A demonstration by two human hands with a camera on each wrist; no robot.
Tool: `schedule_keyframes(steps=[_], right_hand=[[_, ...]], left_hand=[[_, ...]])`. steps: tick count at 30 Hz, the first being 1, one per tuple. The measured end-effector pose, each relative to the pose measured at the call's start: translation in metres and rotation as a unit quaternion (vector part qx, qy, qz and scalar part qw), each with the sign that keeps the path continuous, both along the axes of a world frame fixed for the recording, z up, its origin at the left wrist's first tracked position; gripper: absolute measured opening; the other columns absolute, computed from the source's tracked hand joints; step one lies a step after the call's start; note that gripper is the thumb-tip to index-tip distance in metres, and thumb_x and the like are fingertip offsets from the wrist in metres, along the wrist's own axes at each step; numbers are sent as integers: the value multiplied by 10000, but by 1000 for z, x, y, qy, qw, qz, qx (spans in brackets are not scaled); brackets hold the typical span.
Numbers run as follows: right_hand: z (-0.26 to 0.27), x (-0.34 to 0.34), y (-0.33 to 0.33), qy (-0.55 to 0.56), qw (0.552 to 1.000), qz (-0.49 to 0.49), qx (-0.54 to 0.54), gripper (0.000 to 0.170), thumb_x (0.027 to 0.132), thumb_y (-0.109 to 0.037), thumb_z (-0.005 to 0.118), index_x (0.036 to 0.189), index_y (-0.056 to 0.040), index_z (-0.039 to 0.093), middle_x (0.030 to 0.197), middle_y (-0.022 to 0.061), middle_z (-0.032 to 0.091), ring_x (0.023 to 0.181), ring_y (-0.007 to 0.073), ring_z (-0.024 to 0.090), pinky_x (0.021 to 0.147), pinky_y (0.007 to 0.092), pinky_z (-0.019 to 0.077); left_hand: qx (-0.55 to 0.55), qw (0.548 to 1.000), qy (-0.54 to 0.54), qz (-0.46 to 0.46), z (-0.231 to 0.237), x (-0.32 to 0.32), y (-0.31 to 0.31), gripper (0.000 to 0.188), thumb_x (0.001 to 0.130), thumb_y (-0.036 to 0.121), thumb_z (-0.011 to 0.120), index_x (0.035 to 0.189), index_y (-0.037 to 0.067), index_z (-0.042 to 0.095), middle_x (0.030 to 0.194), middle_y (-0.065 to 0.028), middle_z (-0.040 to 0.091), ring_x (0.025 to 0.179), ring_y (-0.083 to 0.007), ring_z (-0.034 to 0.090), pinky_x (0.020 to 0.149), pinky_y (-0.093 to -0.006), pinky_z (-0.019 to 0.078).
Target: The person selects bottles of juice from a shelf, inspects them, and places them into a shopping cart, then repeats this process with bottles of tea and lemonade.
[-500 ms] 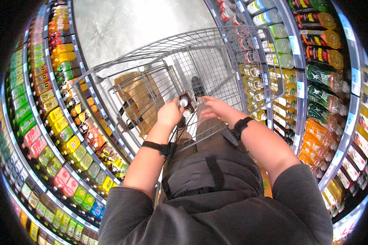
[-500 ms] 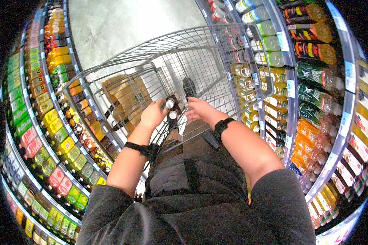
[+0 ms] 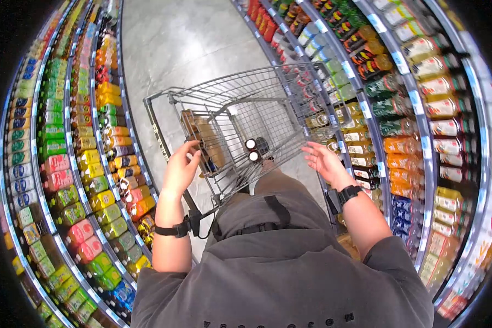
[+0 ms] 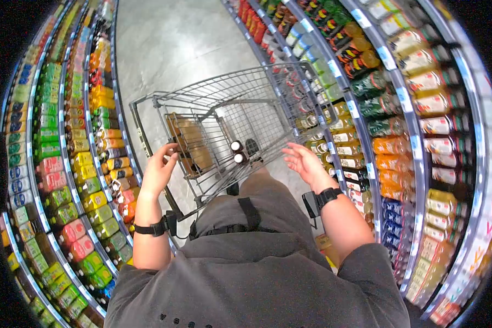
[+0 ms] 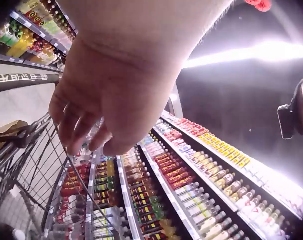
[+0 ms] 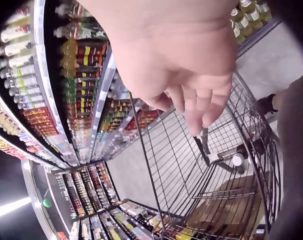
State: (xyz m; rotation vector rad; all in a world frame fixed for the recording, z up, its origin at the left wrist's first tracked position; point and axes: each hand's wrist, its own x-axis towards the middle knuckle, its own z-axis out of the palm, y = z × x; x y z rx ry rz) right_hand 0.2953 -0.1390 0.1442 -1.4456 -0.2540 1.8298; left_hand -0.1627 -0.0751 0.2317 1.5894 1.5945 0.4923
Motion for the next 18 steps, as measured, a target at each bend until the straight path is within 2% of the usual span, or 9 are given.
schedule_keyframes(steps=[3,7,13,18], right_hand=[[5,7,-55,-3,997,-77,-1,352,1084,-222,475,1381,-47,550,1256,126,701,894,186,680,748,323,558],[18,9,-121,-24,989,-147,-8,332,1086,-233,486,1346,-49,579,1235,123,708,889,180,678,739,317,553],[54,19,-188,-44,967,-239,72,323,1085,-226,499,1338,-50,595,1222,101,702,892,157,674,727,295,553],[89,28,-231,-103,943,-292,120,311,1073,-233,521,1322,-72,616,1199,82,704,895,143,660,757,300,539]], left_hand=[[37,999,-8,-35,2,1,-4,309,976,139,672,1268,40,661,873,-84,687,657,-161,586,631,-326,487],[74,992,-19,-103,0,26,-4,312,976,140,670,1267,28,658,887,-95,692,652,-165,587,636,-328,493],[72,975,-43,-206,29,85,4,333,968,132,675,1286,37,659,931,-110,704,645,-162,583,634,-324,494],[128,946,-48,-292,62,138,8,331,966,106,674,1289,39,659,936,-100,700,641,-151,566,624,-318,488]])
